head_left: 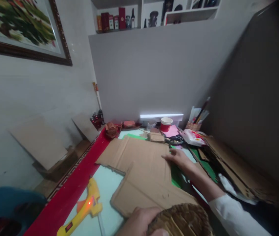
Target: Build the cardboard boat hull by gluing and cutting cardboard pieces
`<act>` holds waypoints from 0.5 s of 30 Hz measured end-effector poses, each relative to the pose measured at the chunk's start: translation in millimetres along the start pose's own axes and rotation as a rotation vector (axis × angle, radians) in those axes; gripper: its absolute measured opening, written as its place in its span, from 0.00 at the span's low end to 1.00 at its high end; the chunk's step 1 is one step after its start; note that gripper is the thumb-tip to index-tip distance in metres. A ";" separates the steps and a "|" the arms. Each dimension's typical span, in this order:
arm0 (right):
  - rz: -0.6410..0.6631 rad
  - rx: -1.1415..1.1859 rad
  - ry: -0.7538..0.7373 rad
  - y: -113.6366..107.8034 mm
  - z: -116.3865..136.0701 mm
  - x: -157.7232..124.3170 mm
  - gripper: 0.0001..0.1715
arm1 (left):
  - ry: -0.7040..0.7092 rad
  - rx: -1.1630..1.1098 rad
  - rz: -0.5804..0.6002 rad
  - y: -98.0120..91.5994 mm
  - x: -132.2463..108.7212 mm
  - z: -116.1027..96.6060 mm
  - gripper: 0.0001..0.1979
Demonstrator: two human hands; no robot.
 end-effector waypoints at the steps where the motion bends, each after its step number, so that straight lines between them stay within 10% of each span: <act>1: 0.001 0.073 -0.011 -0.6 0.9 -2.9 0.13 | -0.024 0.020 -0.015 -1.2 -0.9 1.5 0.16; 15: -0.598 0.538 -0.194 -112.0 49.0 -73.2 0.12 | -0.146 -0.046 -0.050 -6.5 -9.8 2.3 0.09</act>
Point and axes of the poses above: each hand's wrist, its own x-axis towards the middle knuckle, its own y-axis out of the palm, z = x × y, the point moved 10 cm from there along x, towards the middle knuckle, and after that the axes turned 6 degrees about -y, right-handed, at the moved point
